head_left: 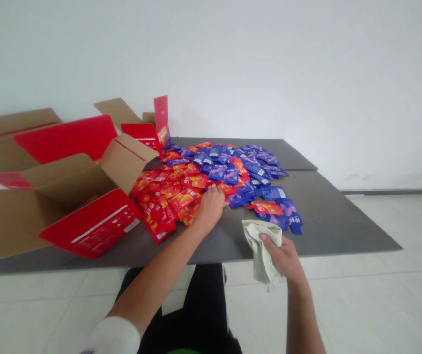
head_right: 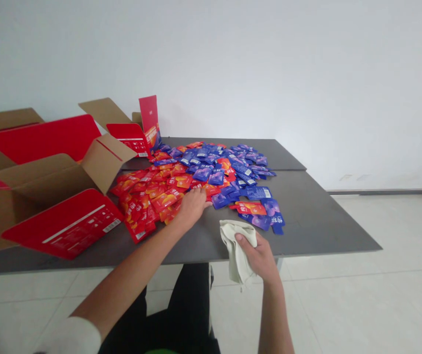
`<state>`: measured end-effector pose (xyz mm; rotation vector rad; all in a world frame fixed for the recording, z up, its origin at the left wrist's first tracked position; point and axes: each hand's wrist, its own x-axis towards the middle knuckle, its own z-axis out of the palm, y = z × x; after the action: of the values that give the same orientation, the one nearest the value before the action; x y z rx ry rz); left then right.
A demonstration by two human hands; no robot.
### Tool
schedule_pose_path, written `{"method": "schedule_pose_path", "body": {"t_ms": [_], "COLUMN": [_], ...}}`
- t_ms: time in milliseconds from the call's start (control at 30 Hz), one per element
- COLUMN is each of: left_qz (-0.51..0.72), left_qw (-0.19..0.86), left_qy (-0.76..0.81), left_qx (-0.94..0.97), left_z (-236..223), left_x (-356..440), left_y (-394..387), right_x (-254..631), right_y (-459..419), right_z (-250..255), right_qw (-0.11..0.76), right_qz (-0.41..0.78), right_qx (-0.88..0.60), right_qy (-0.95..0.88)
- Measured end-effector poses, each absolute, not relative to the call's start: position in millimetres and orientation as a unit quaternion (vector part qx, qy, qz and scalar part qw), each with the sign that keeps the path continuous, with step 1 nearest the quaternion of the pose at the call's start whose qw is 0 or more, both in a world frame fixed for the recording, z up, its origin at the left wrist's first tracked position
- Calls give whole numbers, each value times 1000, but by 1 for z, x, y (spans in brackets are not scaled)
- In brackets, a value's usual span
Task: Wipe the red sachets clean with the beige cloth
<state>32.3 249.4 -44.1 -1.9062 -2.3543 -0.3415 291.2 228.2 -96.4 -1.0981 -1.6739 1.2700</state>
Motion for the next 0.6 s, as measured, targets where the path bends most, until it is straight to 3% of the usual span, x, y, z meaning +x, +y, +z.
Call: {"method": "schedule_pose_path", "body": {"t_ms": [267, 600], "left_qz": [-83, -146], "left_qw": [77, 127], "left_qy": [-750, -722], "left_qx": [-652, -665], "left_z": [-50, -26], "left_x": [37, 28], "left_y": [238, 195], "right_x": [292, 295], "right_y": [230, 232], "right_z": [-97, -102], "right_qw": [374, 372], "right_qz": [486, 488], "right_qx": [-423, -435], "right_qy": [-667, -659]}}
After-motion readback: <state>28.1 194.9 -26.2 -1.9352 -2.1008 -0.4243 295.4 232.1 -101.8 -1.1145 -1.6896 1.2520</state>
